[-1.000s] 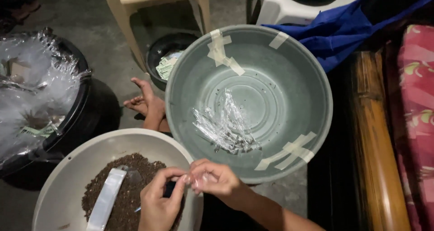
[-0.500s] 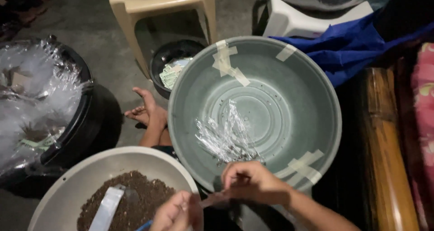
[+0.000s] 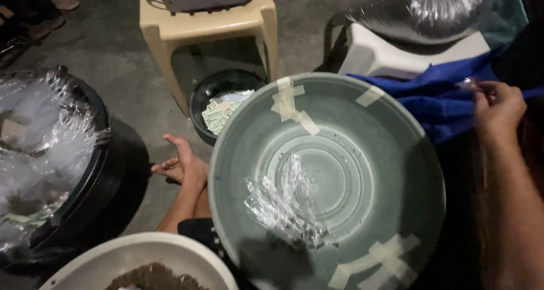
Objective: Manually filling small plastic packets with granular material from a large bowl and organizing them.
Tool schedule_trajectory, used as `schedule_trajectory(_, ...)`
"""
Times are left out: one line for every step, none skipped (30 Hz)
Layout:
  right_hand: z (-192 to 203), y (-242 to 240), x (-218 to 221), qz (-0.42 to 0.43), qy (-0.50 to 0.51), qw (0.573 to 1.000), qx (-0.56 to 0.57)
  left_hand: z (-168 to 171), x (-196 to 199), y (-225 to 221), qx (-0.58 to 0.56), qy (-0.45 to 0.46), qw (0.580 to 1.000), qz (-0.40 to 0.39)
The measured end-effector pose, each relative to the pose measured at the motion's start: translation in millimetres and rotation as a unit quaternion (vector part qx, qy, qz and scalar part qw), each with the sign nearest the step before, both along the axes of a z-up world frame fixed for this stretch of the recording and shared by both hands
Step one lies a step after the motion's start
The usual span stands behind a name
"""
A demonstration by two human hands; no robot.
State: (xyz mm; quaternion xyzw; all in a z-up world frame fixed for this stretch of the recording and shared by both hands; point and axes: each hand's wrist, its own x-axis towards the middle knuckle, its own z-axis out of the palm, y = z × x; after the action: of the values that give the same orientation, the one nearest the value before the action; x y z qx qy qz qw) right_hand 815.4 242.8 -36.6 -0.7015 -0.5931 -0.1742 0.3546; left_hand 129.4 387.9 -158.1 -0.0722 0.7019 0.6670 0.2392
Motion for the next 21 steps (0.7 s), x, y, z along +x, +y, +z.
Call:
schedule_trajectory(-13.3,12.5,35.0,-0.011,-0.054,0.998,-0.03,9.4,1.8,-4.6,-0.066,0.039,0.997,-0.024)
schedule_trajectory(-26.4,26.3,70.1,-0.022,-0.107,0.992,-0.059,18.3,3.5,-9.0,-0.132,0.077,0.987,-0.047)
schedule_trajectory(-35.4,32.4,79.9,-0.019,-0.109,0.992,-0.057,5.3,3.3,-1.2,-0.13,0.074,0.988,-0.044)
schedule_trajectory(-47.4,39.5,87.2,-0.046,-0.09,0.985,-0.142,-7.1,-0.1,5.7,-0.082,0.078,0.993,-0.022)
schedule_trajectory(-59.5,46.7,94.5,-0.071,-0.072,0.969,-0.227,-19.5,-3.6,12.3,-0.033,0.081,0.996,0.0)
schedule_trajectory(-72.5,55.1,86.8,-0.067,-0.069,0.969,-0.227,-23.8,-4.8,14.5,-0.034,0.084,0.996,0.004)
schedule_trajectory(-85.5,63.0,79.0,-0.148,-0.16,0.931,-0.294,-28.2,-6.1,16.3,-0.053,0.086,0.995,-0.013)
schedule_trajectory(-99.2,65.2,71.2,-0.229,-0.247,0.872,-0.354,-32.8,-6.6,17.9,-0.072,0.088,0.993,-0.032)
schedule_trajectory(-112.2,58.8,70.0,-0.227,-0.244,0.873,-0.355,-16.9,-4.0,9.1,-0.073,0.091,0.993,-0.032)
schedule_trajectory(-121.2,52.9,70.6,-0.225,-0.21,0.858,-0.411,0.7,0.9,1.8,-0.107,0.076,0.988,-0.082)
schedule_trajectory(-129.6,46.1,70.6,-0.223,-0.175,0.839,-0.465,18.8,5.3,-6.4,-0.14,0.061,0.98,-0.131)
schedule_trajectory(-132.9,33.6,62.6,-0.224,-0.175,0.84,-0.462,34.5,6.8,-10.6,-0.137,0.061,0.98,-0.131)
schedule_trajectory(-136.2,20.2,54.2,-0.222,-0.234,0.833,-0.45,50.3,7.8,-15.9,-0.15,0.025,0.975,-0.159)
schedule_trajectory(-137.1,2.8,48.4,-0.22,-0.293,0.821,-0.438,65.1,11.2,-24.0,-0.164,-0.014,0.968,-0.189)
schedule_trajectory(-137.0,-8.1,53.1,-0.222,-0.295,0.82,-0.436,67.2,12.0,-21.7,-0.163,-0.016,0.968,-0.189)
schedule_trajectory(-138.4,-19.3,55.2,-0.219,-0.328,0.812,-0.431,68.7,10.0,-22.3,-0.121,-0.124,0.956,-0.237)
schedule_trajectory(-139.3,-31.5,57.1,-0.215,-0.361,0.802,-0.424,70.9,7.5,-24.1,-0.076,-0.229,0.929,-0.281)
schedule_trajectory(-140.9,-36.2,63.6,-0.214,-0.362,0.804,-0.421,77.1,8.4,-32.0,-0.073,-0.228,0.93,-0.28)
schedule_trajectory(-141.8,-41.7,70.0,-0.208,-0.352,0.791,-0.456,84.0,9.3,-40.9,-0.089,-0.144,0.957,-0.234)
schedule_trajectory(-140.5,-44.6,77.4,-0.204,-0.341,0.778,-0.487,92.2,11.0,-47.3,-0.101,-0.059,0.975,-0.187)
schedule_trajectory(-128.7,-47.1,66.7,-0.205,-0.341,0.78,-0.482,69.9,5.1,-33.5,-0.094,-0.059,0.976,-0.186)
